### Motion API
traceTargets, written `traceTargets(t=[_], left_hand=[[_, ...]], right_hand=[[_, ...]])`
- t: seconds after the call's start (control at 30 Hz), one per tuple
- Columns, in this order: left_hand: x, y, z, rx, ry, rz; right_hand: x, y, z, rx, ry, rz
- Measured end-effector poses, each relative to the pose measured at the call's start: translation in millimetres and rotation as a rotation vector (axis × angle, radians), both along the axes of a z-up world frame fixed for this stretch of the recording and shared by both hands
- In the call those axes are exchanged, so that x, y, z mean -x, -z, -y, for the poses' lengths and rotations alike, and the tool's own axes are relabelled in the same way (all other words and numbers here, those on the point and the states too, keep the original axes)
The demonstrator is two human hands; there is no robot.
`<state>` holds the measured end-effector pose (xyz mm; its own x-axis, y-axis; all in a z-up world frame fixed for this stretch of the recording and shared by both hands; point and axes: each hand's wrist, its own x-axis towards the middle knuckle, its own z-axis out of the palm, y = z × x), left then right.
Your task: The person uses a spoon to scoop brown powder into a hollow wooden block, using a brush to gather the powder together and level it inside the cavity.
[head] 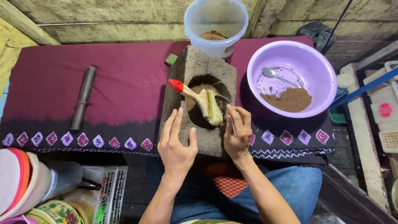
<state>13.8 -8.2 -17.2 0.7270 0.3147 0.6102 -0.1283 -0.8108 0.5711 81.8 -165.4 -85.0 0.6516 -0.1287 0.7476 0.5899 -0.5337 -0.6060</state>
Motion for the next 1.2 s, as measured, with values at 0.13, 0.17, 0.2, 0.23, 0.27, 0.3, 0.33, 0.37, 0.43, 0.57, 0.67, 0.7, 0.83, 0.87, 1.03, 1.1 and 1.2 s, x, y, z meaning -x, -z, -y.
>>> traceTargets(t=[0.13, 0.17, 0.2, 0.23, 0.27, 0.3, 0.33, 0.37, 0.43, 0.57, 0.67, 0.7, 0.83, 0.87, 1.03, 1.1, 1.2], left_hand=[[-12.7, -50.4, -16.4, 0.183, 0.105, -0.407], [-20.1, -57.8, -20.2, 0.202, 0.114, -0.502], [-27.4, -65.4, -23.9, 0.221, 0.122, -0.597], [-36.9, -61.0, -21.8, 0.219, 0.121, -0.586], [-46.8, -57.3, -19.6, 0.250, 0.144, -0.552], [-55.8, -53.1, -18.0, 0.280, 0.167, -0.521], [-61.1, -42.4, -15.4, 0.278, 0.168, -0.513], [-67.7, -32.4, -12.9, 0.188, 0.142, -0.442], [-75.9, -21.2, -8.9, 0.096, 0.114, -0.368], [-74.5, -34.1, -4.3, 0.052, 0.150, -0.371], [-68.0, -47.4, -7.3, 0.063, 0.205, -0.470], [-67.9, -50.8, -7.9, 0.091, 0.230, -0.531], [-70.6, -51.2, -9.3, 0.123, 0.205, -0.540], [-69.4, -52.5, -10.1, 0.148, 0.214, -0.538], [-72.3, -51.3, -16.9, 0.194, 0.260, -0.509], [-72.6, -44.0, -20.9, 0.189, 0.320, -0.467], [-78.0, -39.2, -23.5, 0.274, 0.337, -0.437]], right_hand=[[-1.0, -0.7, 0.0, 0.013, 0.008, 0.000], [0.1, 0.9, 1.2, 0.017, 0.000, -0.009], [1.2, 2.4, 2.4, 0.021, -0.009, -0.018], [0.6, 4.5, 3.3, 0.020, -0.011, -0.007], [-0.2, 6.3, 4.3, 0.024, 0.002, -0.015], [0.5, 8.7, 4.7, 0.027, 0.016, -0.024], [3.1, 9.2, 5.9, 0.025, 0.016, -0.016], [3.9, 9.0, 7.1, 0.060, 0.029, -0.032], [4.2, 10.6, 8.6, 0.091, 0.041, -0.044], [3.2, 12.8, 10.5, 0.053, 0.029, -0.064], [9.0, 11.3, 5.6, 0.057, 0.027, -0.073], [7.5, 9.5, 5.0, 0.062, 0.026, -0.070], [5.7, 13.1, 6.1, 0.069, 0.013, -0.080], [7.2, 12.3, 6.0, 0.055, -0.005, -0.085], [5.1, 8.8, 3.9, 0.000, -0.038, -0.098], [6.1, 7.3, 3.4, -0.009, -0.026, -0.095], [10.0, -9.2, 2.1, -0.012, -0.066, -0.199]])
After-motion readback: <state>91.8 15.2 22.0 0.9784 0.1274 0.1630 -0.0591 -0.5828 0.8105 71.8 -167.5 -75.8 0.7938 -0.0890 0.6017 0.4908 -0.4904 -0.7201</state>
